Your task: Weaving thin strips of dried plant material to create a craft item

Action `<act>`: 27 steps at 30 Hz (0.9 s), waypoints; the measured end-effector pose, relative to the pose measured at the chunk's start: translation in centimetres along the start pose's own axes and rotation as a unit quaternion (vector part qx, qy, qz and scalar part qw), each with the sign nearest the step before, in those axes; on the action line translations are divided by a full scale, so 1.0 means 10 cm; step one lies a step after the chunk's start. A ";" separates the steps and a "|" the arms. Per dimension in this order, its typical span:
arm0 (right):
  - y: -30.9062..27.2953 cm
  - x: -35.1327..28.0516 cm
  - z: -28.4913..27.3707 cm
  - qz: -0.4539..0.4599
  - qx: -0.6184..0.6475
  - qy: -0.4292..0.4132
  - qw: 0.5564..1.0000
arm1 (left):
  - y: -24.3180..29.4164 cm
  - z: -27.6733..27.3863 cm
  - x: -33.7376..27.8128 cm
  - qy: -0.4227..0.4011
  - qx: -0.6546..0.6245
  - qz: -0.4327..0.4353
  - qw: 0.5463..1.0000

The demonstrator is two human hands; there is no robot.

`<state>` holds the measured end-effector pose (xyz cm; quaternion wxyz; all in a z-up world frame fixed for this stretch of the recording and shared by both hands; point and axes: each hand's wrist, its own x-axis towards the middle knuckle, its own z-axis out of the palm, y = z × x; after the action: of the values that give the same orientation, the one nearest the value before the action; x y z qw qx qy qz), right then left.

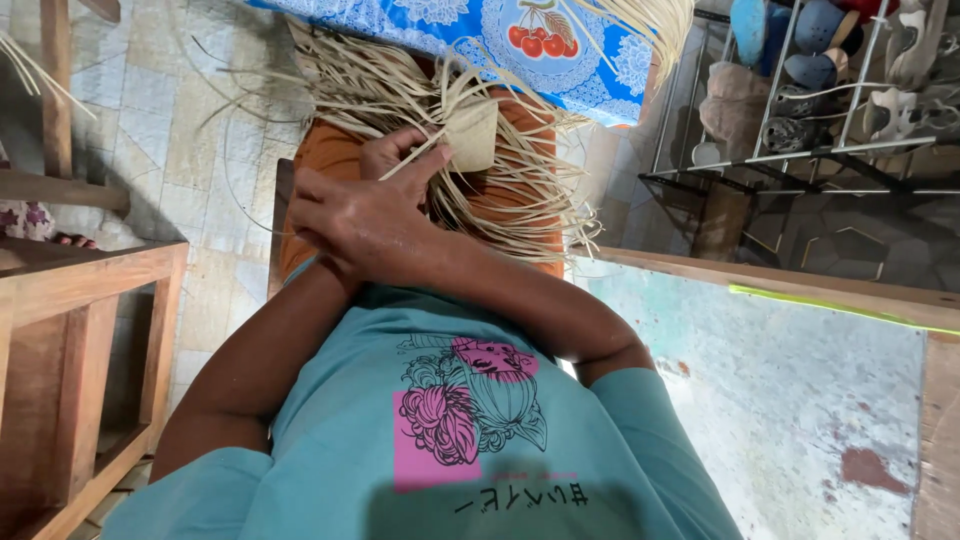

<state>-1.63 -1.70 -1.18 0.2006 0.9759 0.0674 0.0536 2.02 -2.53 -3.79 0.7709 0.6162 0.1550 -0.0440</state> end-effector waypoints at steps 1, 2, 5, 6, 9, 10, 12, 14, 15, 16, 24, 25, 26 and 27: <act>0.08 -0.03 -0.05 -0.097 0.129 0.042 0.986 | 0.11 -0.02 -0.06 -0.020 0.007 0.010 1.000; 0.15 -0.06 -0.09 -0.192 0.254 0.081 0.945 | 0.22 -0.04 -0.13 -0.041 0.015 0.019 0.999; 0.38 -0.14 -0.30 -0.364 0.478 0.149 0.785 | -0.53 -0.05 0.19 -0.017 -0.016 0.024 0.999; 0.44 -0.17 -0.44 -0.365 0.478 0.148 0.785 | -0.50 -0.04 0.18 -0.017 -0.018 0.023 0.999; 0.59 -0.25 -0.78 -0.402 0.514 0.144 0.744 | -0.37 -0.07 0.13 -0.034 0.016 0.066 0.997; 0.64 -0.30 -0.85 -0.412 0.525 0.140 0.731 | -0.29 -0.07 0.08 -0.034 0.034 0.088 0.995; 0.84 -0.28 -0.97 -0.420 0.537 0.133 0.719 | -0.11 -0.06 -0.04 -0.036 0.050 0.108 0.992; 1.16 -0.13 -1.10 -0.388 0.590 0.050 0.706 | 0.13 -0.03 -0.14 -0.028 0.080 0.079 0.993; 1.29 -0.02 -1.00 -0.392 0.588 0.048 0.706 | 0.10 -0.04 -0.10 -0.024 0.077 0.080 0.994; 1.42 0.09 -0.90 -0.286 0.511 0.023 0.810 | 0.06 -0.05 -0.06 -0.043 0.035 0.067 0.996; 1.90 0.47 -0.20 -0.191 0.289 -0.139 0.928 | 0.65 -0.32 -0.51 -0.032 -0.031 -0.002 0.999; 1.89 0.48 -0.20 -0.189 0.312 -0.158 0.918 | 0.70 -0.38 -0.56 -0.012 -0.037 -0.029 0.999; 1.88 0.49 -0.21 -0.187 0.335 -0.177 0.906 | 0.76 -0.44 -0.62 0.008 -0.044 -0.057 0.997; 1.86 0.45 -0.16 -0.189 0.336 -0.178 0.905 | 0.81 -0.44 -0.68 0.010 -0.043 -0.058 0.997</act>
<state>4.62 -17.38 8.03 -0.1239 0.9476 0.2280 -0.1862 -3.17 2.82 4.91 0.7915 0.5725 0.2002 -0.0755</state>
